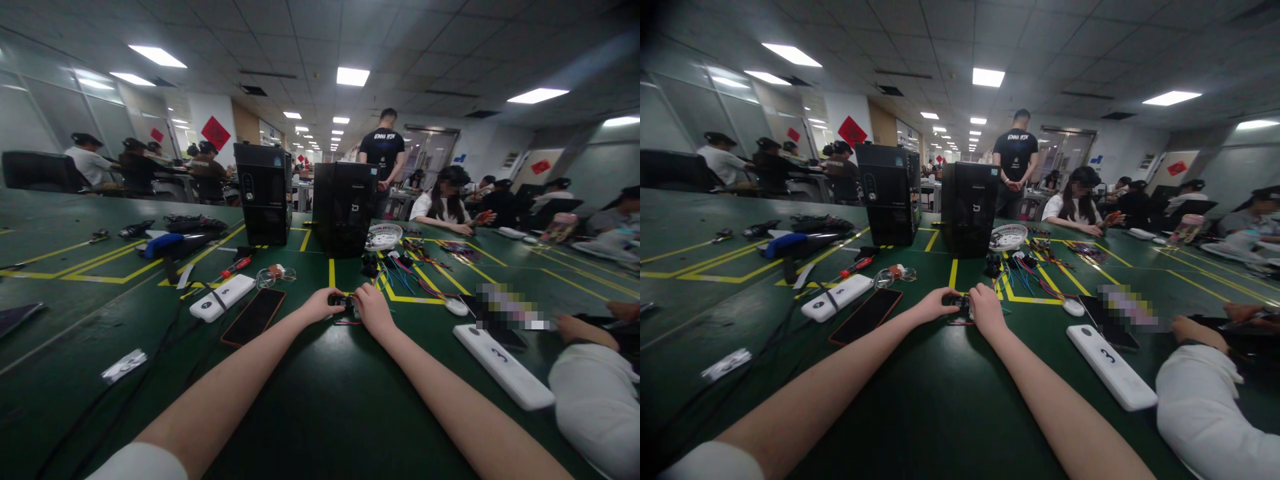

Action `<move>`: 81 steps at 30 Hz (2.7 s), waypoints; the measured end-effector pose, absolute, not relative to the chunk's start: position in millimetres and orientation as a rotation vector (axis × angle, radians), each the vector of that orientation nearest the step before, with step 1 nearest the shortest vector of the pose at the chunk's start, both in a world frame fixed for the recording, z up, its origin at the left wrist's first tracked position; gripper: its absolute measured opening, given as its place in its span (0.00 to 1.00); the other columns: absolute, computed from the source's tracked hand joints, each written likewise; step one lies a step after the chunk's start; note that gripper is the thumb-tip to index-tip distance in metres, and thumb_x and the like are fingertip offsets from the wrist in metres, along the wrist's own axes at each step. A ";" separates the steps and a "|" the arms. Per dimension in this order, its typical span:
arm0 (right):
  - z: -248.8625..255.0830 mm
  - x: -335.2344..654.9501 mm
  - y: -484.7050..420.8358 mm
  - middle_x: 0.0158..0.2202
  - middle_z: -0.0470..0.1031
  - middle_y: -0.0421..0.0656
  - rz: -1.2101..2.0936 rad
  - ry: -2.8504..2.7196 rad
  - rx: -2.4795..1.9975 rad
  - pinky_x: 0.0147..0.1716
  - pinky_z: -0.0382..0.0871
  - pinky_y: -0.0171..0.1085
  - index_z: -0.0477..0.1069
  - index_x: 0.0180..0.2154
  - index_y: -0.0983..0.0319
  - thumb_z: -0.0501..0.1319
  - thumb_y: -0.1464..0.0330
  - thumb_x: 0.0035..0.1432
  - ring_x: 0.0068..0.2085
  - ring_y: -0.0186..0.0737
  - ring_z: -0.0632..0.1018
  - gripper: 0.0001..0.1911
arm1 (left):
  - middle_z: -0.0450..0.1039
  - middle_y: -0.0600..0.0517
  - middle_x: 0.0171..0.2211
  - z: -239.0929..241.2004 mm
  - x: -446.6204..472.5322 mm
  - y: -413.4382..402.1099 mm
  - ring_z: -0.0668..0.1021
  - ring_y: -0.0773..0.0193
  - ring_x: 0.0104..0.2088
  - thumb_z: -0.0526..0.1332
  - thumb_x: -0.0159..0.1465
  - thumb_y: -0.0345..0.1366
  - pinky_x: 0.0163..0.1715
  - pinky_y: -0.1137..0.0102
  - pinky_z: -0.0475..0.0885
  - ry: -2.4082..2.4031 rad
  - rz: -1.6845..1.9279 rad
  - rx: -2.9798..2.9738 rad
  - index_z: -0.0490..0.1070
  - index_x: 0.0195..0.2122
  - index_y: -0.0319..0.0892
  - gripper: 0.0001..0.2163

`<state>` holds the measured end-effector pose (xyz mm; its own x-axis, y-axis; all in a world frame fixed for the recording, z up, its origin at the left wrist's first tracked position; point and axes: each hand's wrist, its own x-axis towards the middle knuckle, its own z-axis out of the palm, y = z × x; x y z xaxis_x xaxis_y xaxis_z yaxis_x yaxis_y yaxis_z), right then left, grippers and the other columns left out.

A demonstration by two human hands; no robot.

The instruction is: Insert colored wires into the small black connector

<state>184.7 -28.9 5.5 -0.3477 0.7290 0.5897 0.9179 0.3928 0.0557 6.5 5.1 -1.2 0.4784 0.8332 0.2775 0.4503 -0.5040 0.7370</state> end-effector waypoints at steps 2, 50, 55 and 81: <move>7.7 187.8 -28.8 0.31 0.65 0.44 -0.511 -2.144 -1.410 0.34 0.55 0.34 0.67 0.31 0.64 0.51 0.72 0.59 0.35 0.38 0.65 0.08 | 0.73 0.47 0.41 -1.2 6.4 4.7 0.74 0.59 0.42 0.65 0.51 0.33 0.45 0.66 0.67 1.060 0.851 2.146 0.71 0.41 0.38 0.16; 2.8 159.5 -36.7 0.35 0.67 0.44 -0.127 -1.854 -1.447 0.44 0.57 0.41 0.63 0.35 0.63 0.47 0.71 0.59 0.40 0.39 0.67 0.07 | 0.71 0.45 0.44 -17.7 7.2 11.0 0.74 0.58 0.44 0.66 0.49 0.37 0.46 0.64 0.67 0.991 0.924 2.098 0.65 0.49 0.40 0.26; 9.7 160.3 -51.7 0.35 0.68 0.44 -0.046 -2.344 -1.148 0.41 0.60 0.36 0.66 0.35 0.63 0.51 0.71 0.59 0.39 0.37 0.68 0.06 | 0.70 0.44 0.46 -14.0 7.2 9.2 0.73 0.58 0.47 0.63 0.51 0.32 0.48 0.65 0.66 1.137 1.020 2.030 0.64 0.49 0.37 0.23; 27.8 169.3 -69.3 0.36 0.73 0.52 -0.153 -2.729 -1.511 0.36 0.65 0.37 0.70 0.35 0.67 0.54 0.76 0.49 0.36 0.44 0.74 0.10 | 0.70 0.46 0.47 -15.6 5.8 9.1 0.72 0.57 0.47 0.63 0.53 0.35 0.49 0.64 0.65 1.111 0.950 2.090 0.63 0.52 0.42 0.24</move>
